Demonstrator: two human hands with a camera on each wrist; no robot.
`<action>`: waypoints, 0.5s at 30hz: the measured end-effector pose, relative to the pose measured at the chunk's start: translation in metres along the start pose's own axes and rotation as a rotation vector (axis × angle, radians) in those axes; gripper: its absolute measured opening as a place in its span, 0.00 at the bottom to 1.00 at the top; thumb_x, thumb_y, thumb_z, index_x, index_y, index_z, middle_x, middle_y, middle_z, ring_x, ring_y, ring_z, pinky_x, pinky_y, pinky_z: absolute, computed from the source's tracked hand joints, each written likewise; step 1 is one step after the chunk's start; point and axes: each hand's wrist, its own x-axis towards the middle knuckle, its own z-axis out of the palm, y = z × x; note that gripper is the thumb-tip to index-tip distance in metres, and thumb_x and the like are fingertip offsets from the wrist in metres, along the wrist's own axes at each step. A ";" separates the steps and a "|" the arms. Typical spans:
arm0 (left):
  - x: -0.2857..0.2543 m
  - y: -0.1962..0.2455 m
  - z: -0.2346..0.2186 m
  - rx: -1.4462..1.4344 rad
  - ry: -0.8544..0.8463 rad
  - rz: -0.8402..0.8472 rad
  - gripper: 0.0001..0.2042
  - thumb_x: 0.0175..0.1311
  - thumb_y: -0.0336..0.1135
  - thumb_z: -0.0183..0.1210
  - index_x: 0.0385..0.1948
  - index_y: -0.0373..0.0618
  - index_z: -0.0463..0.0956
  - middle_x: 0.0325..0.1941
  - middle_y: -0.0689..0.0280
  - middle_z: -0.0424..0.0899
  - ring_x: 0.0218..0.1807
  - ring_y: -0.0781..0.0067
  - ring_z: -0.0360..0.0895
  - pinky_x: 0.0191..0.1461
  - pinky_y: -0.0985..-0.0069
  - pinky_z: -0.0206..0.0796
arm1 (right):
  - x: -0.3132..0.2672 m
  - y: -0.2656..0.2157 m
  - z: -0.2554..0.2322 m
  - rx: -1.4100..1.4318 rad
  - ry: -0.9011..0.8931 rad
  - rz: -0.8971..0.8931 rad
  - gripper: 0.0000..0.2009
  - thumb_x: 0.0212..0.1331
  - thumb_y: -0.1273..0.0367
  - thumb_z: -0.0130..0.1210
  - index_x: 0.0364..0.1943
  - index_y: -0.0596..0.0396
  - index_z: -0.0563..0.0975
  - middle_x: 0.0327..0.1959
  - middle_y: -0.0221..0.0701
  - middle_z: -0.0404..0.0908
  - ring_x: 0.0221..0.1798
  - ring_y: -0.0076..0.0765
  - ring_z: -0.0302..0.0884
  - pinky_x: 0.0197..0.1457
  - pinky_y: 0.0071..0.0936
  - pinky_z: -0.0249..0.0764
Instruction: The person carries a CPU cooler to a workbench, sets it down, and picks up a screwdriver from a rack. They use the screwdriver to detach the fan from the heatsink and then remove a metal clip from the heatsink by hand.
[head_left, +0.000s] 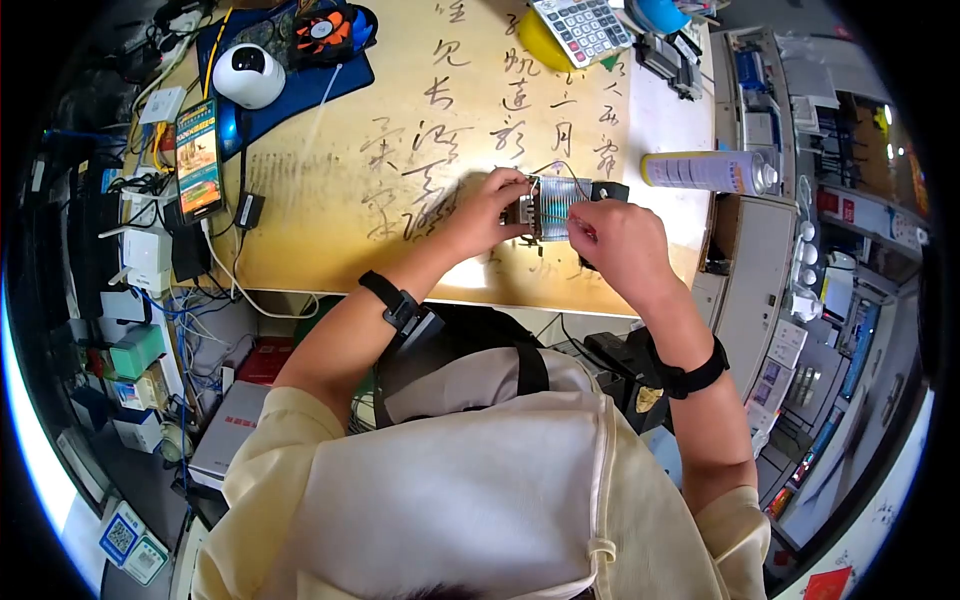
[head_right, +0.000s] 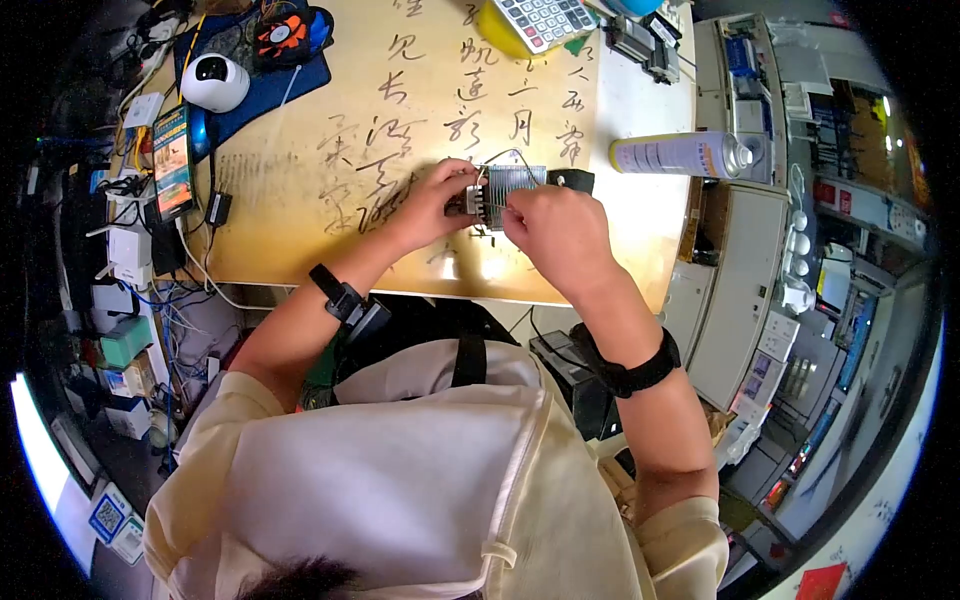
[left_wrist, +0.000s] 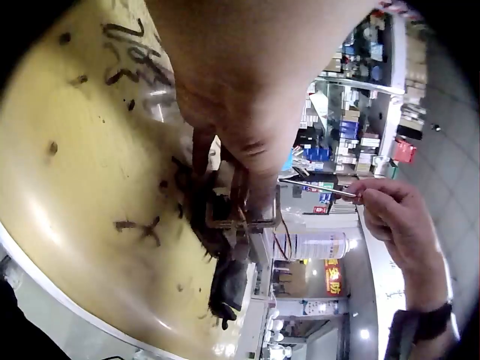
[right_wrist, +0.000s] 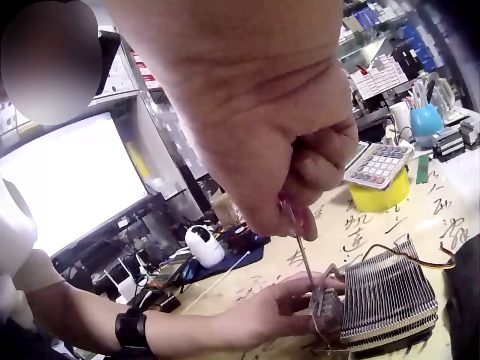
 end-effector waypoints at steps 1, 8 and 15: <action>0.000 0.000 0.000 0.000 -0.009 -0.008 0.27 0.42 0.24 0.68 0.50 0.42 0.73 0.53 0.61 0.69 0.56 0.62 0.70 0.57 0.72 0.65 | 0.001 0.000 0.001 -0.008 -0.008 0.002 0.06 0.48 0.67 0.56 0.19 0.52 0.77 0.19 0.35 0.77 0.22 0.43 0.76 0.26 0.37 0.73; 0.001 0.005 -0.001 0.026 -0.034 -0.040 0.26 0.43 0.25 0.68 0.50 0.40 0.73 0.53 0.62 0.69 0.53 0.63 0.72 0.54 0.72 0.67 | 0.005 -0.004 0.005 0.008 -0.025 0.007 0.07 0.49 0.67 0.55 0.19 0.52 0.77 0.19 0.35 0.77 0.22 0.44 0.76 0.26 0.37 0.73; 0.002 0.003 0.000 0.077 -0.020 0.007 0.24 0.45 0.28 0.67 0.48 0.41 0.72 0.52 0.64 0.68 0.48 0.65 0.75 0.48 0.72 0.70 | 0.008 -0.005 0.001 -0.016 -0.073 0.046 0.08 0.50 0.65 0.54 0.19 0.53 0.77 0.18 0.37 0.77 0.22 0.45 0.77 0.27 0.38 0.74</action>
